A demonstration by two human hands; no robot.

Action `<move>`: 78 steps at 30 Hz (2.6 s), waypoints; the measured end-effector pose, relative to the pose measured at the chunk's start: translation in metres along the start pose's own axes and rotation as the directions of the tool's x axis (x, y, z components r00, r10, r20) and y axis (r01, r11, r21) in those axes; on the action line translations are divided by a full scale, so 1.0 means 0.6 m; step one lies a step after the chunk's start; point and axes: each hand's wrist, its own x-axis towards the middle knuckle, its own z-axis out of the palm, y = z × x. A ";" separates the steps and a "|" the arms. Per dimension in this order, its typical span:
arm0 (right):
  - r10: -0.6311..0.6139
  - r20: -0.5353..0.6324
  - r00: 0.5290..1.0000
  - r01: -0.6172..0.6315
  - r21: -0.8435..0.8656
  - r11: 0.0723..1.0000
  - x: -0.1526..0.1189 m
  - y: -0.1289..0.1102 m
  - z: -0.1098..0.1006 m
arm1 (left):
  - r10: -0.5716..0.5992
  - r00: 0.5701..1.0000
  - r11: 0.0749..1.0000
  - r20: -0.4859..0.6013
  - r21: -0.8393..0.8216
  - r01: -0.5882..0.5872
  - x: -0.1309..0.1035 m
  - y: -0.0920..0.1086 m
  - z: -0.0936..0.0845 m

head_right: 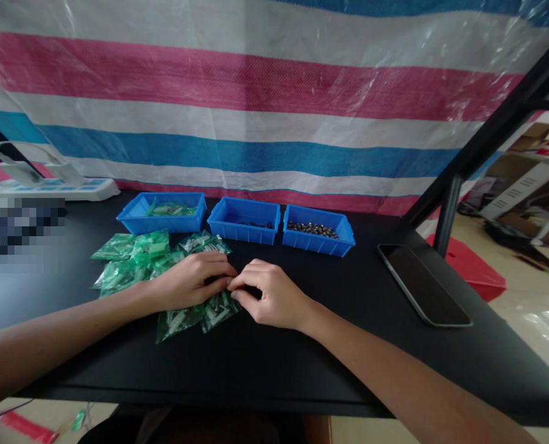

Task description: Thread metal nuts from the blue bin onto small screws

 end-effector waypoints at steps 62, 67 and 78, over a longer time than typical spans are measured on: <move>-0.068 0.046 0.997 0.078 -0.280 0.957 -0.004 0.006 0.004 | -0.018 0.999 1.000 -0.048 -0.016 0.017 -0.001 -0.005 0.005; -0.057 -0.018 0.998 0.050 -0.266 0.963 -0.002 0.006 0.001 | -0.029 0.998 0.999 -0.054 -0.019 0.028 0.000 -0.006 0.007; -0.051 -0.038 0.998 0.036 -0.315 0.948 -0.004 0.008 0.000 | -0.037 0.995 0.999 -0.095 -0.041 0.033 0.001 -0.003 0.005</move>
